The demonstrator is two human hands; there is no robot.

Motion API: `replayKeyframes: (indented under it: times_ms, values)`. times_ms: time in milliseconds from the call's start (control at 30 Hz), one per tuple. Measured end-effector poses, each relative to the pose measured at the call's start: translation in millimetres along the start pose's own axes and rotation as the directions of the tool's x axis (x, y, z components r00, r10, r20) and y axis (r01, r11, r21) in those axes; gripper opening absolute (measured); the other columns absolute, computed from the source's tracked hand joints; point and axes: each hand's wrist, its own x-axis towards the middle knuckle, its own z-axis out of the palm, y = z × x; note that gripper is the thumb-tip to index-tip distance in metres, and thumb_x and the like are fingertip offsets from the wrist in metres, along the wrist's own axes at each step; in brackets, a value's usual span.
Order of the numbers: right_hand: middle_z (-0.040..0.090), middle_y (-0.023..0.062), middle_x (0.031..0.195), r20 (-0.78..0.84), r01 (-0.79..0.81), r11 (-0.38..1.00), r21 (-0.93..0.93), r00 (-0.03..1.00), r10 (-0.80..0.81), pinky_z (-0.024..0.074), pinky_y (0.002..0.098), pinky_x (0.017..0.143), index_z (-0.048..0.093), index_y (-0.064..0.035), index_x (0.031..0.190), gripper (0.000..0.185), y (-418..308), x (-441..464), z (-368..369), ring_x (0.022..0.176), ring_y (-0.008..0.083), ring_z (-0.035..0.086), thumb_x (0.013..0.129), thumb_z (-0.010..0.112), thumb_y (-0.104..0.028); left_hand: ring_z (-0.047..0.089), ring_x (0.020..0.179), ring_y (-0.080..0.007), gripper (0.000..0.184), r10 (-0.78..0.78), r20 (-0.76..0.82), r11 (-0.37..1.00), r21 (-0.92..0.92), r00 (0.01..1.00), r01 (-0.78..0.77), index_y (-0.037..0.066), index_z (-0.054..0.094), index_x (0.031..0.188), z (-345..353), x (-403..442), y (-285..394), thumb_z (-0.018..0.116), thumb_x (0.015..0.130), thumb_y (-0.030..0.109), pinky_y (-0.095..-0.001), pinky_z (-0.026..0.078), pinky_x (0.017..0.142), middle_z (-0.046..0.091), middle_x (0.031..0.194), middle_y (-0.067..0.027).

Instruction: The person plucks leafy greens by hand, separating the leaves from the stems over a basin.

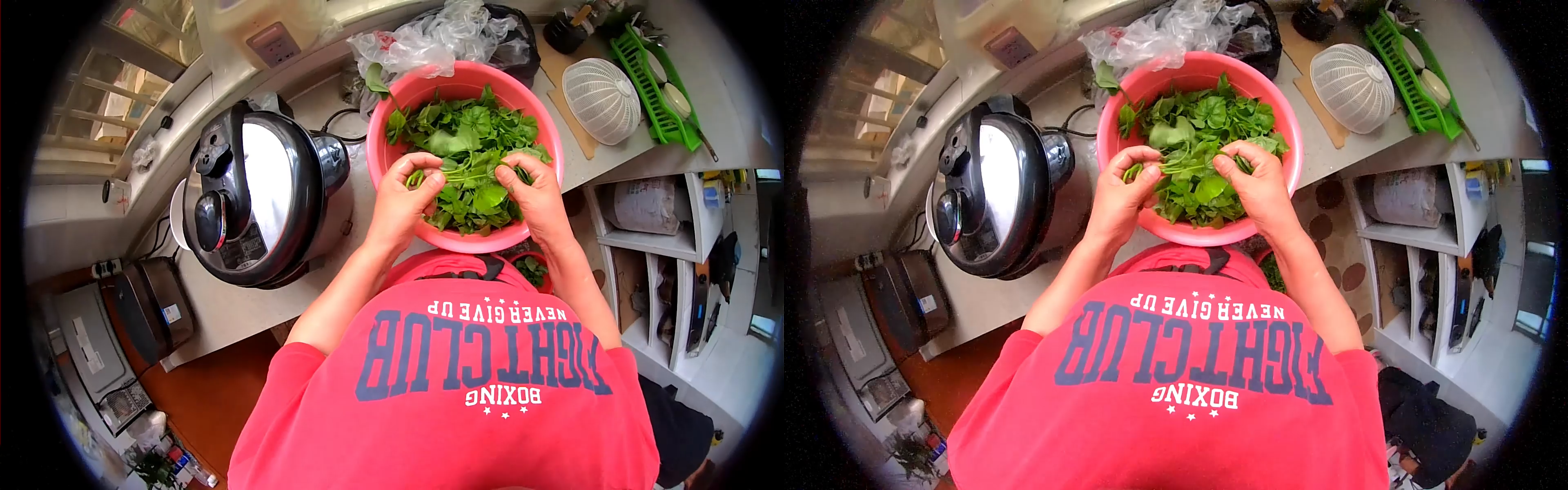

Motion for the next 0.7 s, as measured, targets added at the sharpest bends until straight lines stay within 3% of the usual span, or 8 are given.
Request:
replayKeyframes:
  times_ms: [100, 300, 400, 467, 600, 667, 700]
  values:
    - [0.054, -0.0043, 0.080, 0.010, 0.000, 1.000, -0.016, 1.000, 0.000, 0.0397, 0.0207, 0.072, 0.061, -0.0010, 0.086, 0.011, -3.5, -3.6, 1.0, 0.079, 0.0048, 0.047, 0.086, 0.066, -0.011, 0.048, 0.058, -0.0055, 0.009, -0.016, 0.033, 0.998, 0.054, 0.999, 0.014, 0.006, 0.060, 0.096, -3.2, 1.2, -2.7, 0.064, 0.088, 0.010, -0.0187, 0.035, 0.050, 0.058, 0.081, 0.0005]
    - [0.058, -0.0024, 0.081, 0.008, -0.032, 0.997, -0.070, 0.999, 0.032, 0.0409, 0.0225, 0.072, 0.061, -0.0009, 0.086, 0.016, -11.5, -1.3, -6.3, 0.079, 0.0069, 0.050, 0.089, 0.064, -0.017, 0.048, 0.058, -0.0070, 0.006, 0.050, -0.214, 0.997, -0.046, 0.976, -0.061, 0.005, 0.059, 0.094, -11.3, 6.4, 4.2, 0.062, 0.089, 0.007, -0.0208, 0.037, 0.049, 0.057, 0.078, -0.0015]
    - [0.059, -0.0010, 0.080, 0.083, -0.162, 0.987, -0.022, 0.983, 0.163, 0.0417, 0.0233, 0.072, 0.061, -0.0005, 0.086, 0.017, 0.4, -1.4, -16.6, 0.078, 0.0080, 0.052, 0.089, 0.063, -0.017, 0.047, 0.057, -0.0071, 0.007, 0.092, -0.228, 0.990, -0.084, 0.969, -0.113, 0.005, 0.059, 0.094, -19.3, 9.3, 6.2, 0.062, 0.088, 0.007, -0.0209, 0.037, 0.049, 0.057, 0.077, -0.0016]
    - [0.057, -0.0014, 0.076, 0.017, 0.153, 0.954, -0.257, 0.988, -0.154, 0.0430, 0.0246, 0.069, 0.060, 0.0003, 0.087, 0.014, 3.2, -2.3, -14.5, 0.075, 0.0079, 0.052, 0.087, 0.063, -0.013, 0.045, 0.056, -0.0066, 0.007, 0.102, -0.247, 0.992, -0.047, 0.964, -0.117, 0.005, 0.059, 0.095, -16.7, 7.4, 6.7, 0.062, 0.088, 0.007, -0.0211, 0.037, 0.049, 0.056, 0.073, -0.0004]
    - [0.057, 0.0019, 0.074, -0.013, 0.286, 0.914, -0.288, 0.953, -0.302, 0.0442, 0.0271, 0.066, 0.062, -0.0001, 0.086, 0.008, -25.3, -10.7, 2.9, 0.072, 0.0118, 0.055, 0.083, 0.064, -0.007, 0.046, 0.055, -0.0055, 0.008, 0.149, -0.187, 0.984, 0.120, 0.971, -0.128, 0.005, 0.062, 0.093, -8.6, 2.7, 3.5, 0.066, 0.086, 0.007, -0.0198, 0.037, 0.050, 0.058, 0.072, 0.0008]
    - [0.059, 0.0072, 0.074, 0.168, 0.516, 0.743, -0.427, 0.852, -0.495, 0.0450, 0.0293, 0.064, 0.062, -0.0014, 0.083, 0.005, -36.9, -10.9, 11.9, 0.071, 0.0182, 0.058, 0.080, 0.065, -0.004, 0.047, 0.056, -0.0051, 0.008, 0.149, -0.160, 0.979, 0.163, 0.976, -0.123, 0.005, 0.063, 0.092, -2.6, 1.5, 0.4, 0.067, 0.085, 0.007, -0.0193, 0.038, 0.050, 0.058, 0.073, 0.0012]
    - [0.058, 0.0104, 0.075, 0.204, 0.526, 0.709, -0.469, 0.846, -0.492, 0.0458, 0.0326, 0.063, 0.063, -0.0042, 0.079, 0.006, -40.0, -11.6, 18.4, 0.072, 0.0254, 0.059, 0.075, 0.066, -0.002, 0.048, 0.057, -0.0048, 0.008, 0.163, -0.137, 0.972, 0.194, 0.977, -0.135, 0.005, 0.064, 0.091, -0.7, 1.1, -1.9, 0.068, 0.084, 0.006, -0.0187, 0.038, 0.050, 0.059, 0.074, 0.0013]
